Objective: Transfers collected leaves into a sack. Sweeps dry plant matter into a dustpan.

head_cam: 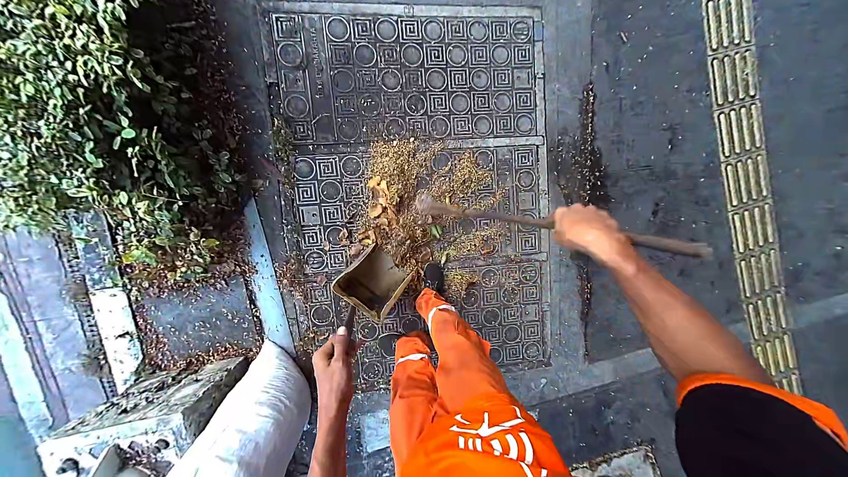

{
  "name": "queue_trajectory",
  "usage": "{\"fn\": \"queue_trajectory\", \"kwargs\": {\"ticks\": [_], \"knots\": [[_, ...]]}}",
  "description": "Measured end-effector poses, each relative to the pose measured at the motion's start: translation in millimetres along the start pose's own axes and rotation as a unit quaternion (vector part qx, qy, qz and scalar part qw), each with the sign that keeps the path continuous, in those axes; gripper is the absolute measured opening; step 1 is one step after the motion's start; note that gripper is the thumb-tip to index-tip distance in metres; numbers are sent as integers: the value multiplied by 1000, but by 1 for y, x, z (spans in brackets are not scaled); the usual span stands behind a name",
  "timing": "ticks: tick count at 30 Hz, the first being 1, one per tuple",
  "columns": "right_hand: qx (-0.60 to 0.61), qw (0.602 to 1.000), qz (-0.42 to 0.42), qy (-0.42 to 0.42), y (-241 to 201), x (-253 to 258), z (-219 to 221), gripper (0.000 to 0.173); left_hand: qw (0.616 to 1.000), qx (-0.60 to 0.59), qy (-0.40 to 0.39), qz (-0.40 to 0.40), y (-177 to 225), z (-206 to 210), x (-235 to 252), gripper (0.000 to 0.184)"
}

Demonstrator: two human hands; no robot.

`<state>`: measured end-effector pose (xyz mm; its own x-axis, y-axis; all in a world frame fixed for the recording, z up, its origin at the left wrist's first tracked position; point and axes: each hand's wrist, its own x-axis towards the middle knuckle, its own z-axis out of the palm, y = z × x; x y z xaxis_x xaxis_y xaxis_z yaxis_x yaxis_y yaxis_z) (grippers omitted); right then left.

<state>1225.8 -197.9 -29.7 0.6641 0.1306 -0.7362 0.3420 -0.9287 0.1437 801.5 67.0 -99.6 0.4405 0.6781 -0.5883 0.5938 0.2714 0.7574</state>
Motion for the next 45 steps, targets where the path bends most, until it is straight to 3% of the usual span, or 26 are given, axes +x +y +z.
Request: {"fn": "queue_trajectory", "kwargs": {"ticks": [3, 7, 11, 14, 18, 21, 25, 27, 30, 33, 35, 37, 40, 45], "knots": [[15, 997, 78, -4, -4, 38, -16, 30, 999, -26, 27, -10, -4, -1, 1, 40], [61, 994, 88, 16, -36, 80, 45, 31, 998, -30, -38, -41, -9, 3, 8, 38], [66, 997, 26, 31, -67, 38, 116, 21, 981, 46, -180, -47, -12, -6, 24, 30], [1, 998, -11, -68, -67, 11, 118, 28, 962, 106, -253, -16, -15, -6, 35, 28], [-9, 992, -33, -124, -36, -18, 80, 29, 982, 52, -180, -25, -5, -4, 34, 28], [9, 997, -17, -79, -6, -10, 33, 22, 995, -11, -98, -35, 1, -5, 25, 31], [-8, 1000, 14, -27, -32, 18, -23, 25, 997, -30, -58, -33, -6, 15, 15, 32], [18, 1000, 21, 0, -62, 48, -8, 29, 997, -17, -66, -29, -10, 27, 15, 30], [37, 999, 7, 11, -111, 71, 52, 29, 997, 1, -69, -46, 4, 33, 25, 32], [24, 996, -78, 46, -135, 21, 131, 18, 996, -31, -21, -75, 21, 34, 35, 37], [-17, 995, -101, 5, -142, -7, 156, 22, 994, -59, 18, -88, 35, 43, 41, 39], [-55, 991, -107, -64, -142, -33, 169, 28, 992, -60, 39, -102, 41, 57, 45, 37], [-59, 985, -122, -104, -131, -64, 173, 35, 993, -38, 30, -108, 47, 76, 52, 34], [-60, 967, -142, -200, -102, -106, 154, 35, 994, -30, 15, -103, 50, 82, 58, 35]]}}
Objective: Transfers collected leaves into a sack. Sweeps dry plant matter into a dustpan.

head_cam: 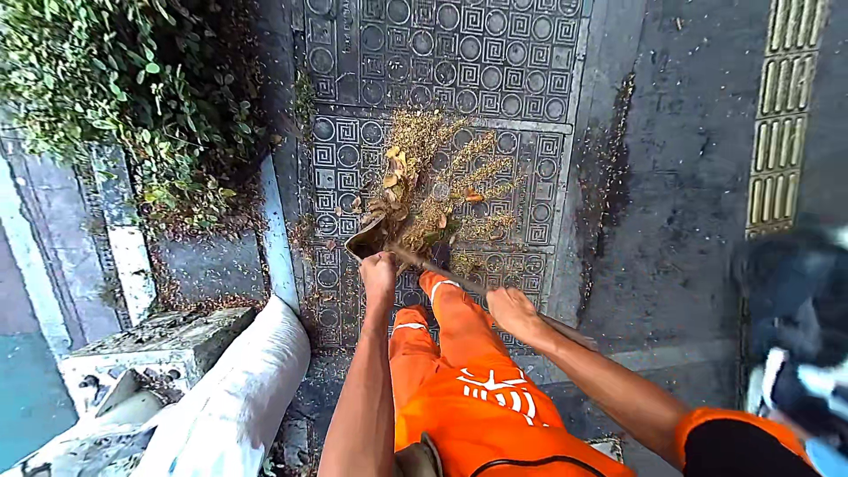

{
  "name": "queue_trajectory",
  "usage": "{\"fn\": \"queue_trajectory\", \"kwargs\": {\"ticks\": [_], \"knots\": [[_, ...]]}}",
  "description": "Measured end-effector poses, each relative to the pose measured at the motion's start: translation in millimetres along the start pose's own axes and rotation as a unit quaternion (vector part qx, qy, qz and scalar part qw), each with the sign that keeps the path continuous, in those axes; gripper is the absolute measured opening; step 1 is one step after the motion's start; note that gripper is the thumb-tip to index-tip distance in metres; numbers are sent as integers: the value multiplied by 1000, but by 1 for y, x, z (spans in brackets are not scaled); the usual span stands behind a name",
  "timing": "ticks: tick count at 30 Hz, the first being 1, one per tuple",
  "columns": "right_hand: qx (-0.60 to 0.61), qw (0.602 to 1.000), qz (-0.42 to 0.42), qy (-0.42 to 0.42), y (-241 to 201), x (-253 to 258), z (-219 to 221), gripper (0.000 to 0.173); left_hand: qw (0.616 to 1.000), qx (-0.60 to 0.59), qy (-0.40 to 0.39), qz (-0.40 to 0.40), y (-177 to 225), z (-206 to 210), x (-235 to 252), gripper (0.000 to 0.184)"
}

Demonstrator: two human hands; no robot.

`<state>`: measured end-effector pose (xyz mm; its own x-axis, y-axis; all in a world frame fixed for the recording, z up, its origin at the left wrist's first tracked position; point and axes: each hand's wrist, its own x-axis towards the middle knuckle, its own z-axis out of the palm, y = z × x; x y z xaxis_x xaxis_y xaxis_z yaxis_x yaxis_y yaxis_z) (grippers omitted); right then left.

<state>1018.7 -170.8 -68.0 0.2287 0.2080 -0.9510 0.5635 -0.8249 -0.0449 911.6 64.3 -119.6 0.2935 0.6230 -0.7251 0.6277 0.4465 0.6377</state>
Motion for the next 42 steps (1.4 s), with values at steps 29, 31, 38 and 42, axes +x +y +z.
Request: {"fn": "queue_trajectory", "kwargs": {"ticks": [29, 31, 38, 42], "knots": [[-103, 993, 27, 56, 13, 38, -93, 36, 986, -164, 31, -16, -50, -70, -17, 39], [-92, 994, 48, 34, 24, 11, -128, 30, 983, -180, 30, -18, -52, -74, -16, 39], [-18, 974, 38, 221, -21, 59, -230, 22, 980, -198, 33, 4, -75, -77, -21, 35], [3, 963, 41, 267, -76, 163, -232, 28, 980, -195, 34, 5, -72, -76, -22, 36]]}}
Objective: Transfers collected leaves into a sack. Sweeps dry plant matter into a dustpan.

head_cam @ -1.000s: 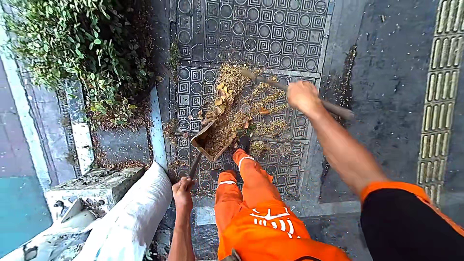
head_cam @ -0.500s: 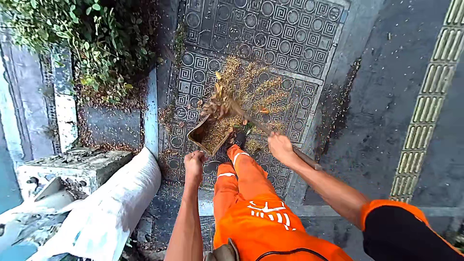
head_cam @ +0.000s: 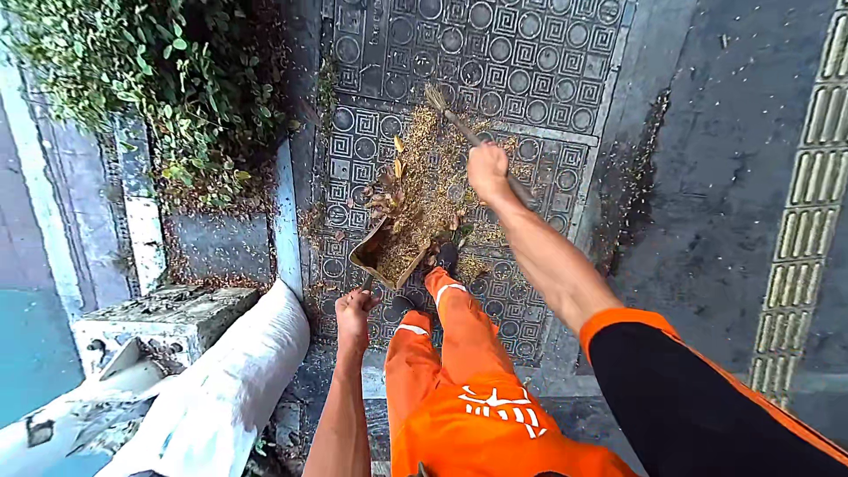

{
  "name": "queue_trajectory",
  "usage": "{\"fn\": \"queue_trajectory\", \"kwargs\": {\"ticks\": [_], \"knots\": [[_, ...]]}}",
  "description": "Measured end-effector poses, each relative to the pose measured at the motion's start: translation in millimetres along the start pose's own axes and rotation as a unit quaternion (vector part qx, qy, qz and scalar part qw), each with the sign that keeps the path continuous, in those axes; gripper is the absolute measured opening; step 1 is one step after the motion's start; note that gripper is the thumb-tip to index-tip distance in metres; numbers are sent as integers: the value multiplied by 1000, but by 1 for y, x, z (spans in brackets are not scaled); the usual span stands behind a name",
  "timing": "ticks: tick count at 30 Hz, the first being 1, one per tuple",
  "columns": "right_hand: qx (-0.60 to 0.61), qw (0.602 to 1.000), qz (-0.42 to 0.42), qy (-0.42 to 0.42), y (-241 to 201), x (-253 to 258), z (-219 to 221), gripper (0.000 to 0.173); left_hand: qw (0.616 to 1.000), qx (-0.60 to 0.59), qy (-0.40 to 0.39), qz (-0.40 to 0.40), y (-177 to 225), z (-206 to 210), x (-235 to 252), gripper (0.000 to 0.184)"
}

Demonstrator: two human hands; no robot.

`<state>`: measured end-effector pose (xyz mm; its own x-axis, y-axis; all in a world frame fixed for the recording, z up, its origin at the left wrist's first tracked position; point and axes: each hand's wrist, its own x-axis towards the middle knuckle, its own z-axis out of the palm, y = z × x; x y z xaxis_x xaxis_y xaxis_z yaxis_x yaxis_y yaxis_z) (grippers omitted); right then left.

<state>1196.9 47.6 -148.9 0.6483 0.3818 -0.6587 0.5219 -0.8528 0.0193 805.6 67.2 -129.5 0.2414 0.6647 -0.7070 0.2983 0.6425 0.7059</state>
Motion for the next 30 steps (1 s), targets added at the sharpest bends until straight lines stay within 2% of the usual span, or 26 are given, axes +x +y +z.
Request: {"fn": "queue_trajectory", "kwargs": {"ticks": [2, 4, 6, 7, 9, 12, 15, 18, 20, 22, 24, 26, 27, 28, 30], "knots": [[-29, 999, -27, -17, -21, -6, 41, 27, 1000, 1, 4, 2, 0, -8, -1, 38], [-97, 992, -80, -21, -26, -45, 87, 26, 1000, 4, 5, 0, -4, -21, -4, 38], [-120, 981, -148, 19, -9, -93, 121, 19, 1000, 1, 10, 6, -8, -36, -3, 38], [-118, 978, -171, 7, 3, -118, 123, 19, 1000, -1, 16, 7, -10, -44, -6, 38], [-130, 973, -183, -47, 20, -149, 106, 17, 1000, -6, 21, 12, -18, -63, -7, 36], [-110, 978, -146, -98, 26, -171, 38, 12, 999, -28, 20, 24, -25, -88, -5, 36], [-173, 968, -120, -140, -12, -186, -38, 22, 1000, -20, 1, 17, -44, -120, -25, 34], [-194, 961, -178, -81, -71, -173, -55, 16, 999, 21, -9, 34, -67, -143, -54, 31], [-187, 959, -204, -63, -113, -152, -32, 17, 999, 16, 14, 36, -77, -140, -73, 32], [-195, 954, -220, -63, -148, -129, 16, 20, 999, 3, 41, 21, -82, -128, -81, 32], [-214, 946, -235, -70, -164, -118, 72, 21, 998, -9, 57, 6, -85, -115, -81, 34], [-228, 937, -251, -89, -146, -140, 120, 24, 997, -21, 68, 1, -84, -110, -78, 36], [-224, 934, -268, -73, -125, -159, 136, 25, 997, -27, 68, -1, -83, -109, -76, 37], [-228, 924, -302, -49, -98, -183, 143, 24, 997, -32, 68, -5, -83, -110, -74, 37], [-264, 905, -328, -62, -73, -205, 119, 22, 996, -45, 75, -10, -83, -110, -68, 37]]}}
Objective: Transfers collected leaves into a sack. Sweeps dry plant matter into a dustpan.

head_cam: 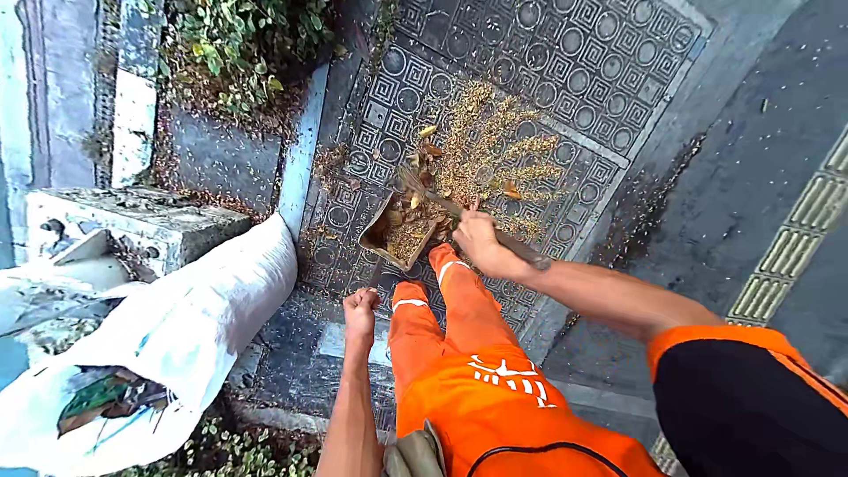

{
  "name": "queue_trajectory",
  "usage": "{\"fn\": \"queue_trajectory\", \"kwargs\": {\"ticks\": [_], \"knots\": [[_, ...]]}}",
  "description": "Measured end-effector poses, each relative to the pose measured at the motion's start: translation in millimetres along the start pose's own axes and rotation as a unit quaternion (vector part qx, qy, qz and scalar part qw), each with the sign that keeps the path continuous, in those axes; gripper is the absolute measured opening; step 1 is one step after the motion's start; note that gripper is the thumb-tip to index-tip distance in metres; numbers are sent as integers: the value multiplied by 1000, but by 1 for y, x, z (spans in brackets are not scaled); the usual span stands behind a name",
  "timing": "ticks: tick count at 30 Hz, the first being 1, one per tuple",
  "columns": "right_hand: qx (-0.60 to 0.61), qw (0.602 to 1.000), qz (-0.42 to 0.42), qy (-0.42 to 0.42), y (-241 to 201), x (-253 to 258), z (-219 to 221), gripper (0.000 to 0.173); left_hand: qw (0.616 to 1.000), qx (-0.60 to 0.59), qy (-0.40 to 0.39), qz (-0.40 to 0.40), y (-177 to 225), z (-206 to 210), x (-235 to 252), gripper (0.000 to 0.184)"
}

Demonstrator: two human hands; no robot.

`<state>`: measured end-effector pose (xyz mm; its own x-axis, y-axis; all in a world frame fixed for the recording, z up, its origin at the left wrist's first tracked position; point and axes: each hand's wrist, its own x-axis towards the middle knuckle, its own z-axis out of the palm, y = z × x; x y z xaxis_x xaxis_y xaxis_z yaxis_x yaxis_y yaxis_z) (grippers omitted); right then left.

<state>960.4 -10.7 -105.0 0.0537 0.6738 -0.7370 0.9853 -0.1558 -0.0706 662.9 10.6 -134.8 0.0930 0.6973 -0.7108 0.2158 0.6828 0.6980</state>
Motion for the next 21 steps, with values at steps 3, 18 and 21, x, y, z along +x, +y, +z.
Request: {"fn": "queue_trajectory", "kwargs": {"ticks": [3, 18, 21], "knots": [[29, 990, 63, -119, 15, -12, -85, 13, 1000, -13, 12, -2, 9, 5, 10, 37], [-104, 990, 15, -96, -56, 58, -83, 20, 999, 35, 33, 6, 7, 21, 18, 34], [-36, 990, 74, -113, -28, 25, -151, 18, 999, 15, 37, 8, 7, 12, 16, 35]]}}
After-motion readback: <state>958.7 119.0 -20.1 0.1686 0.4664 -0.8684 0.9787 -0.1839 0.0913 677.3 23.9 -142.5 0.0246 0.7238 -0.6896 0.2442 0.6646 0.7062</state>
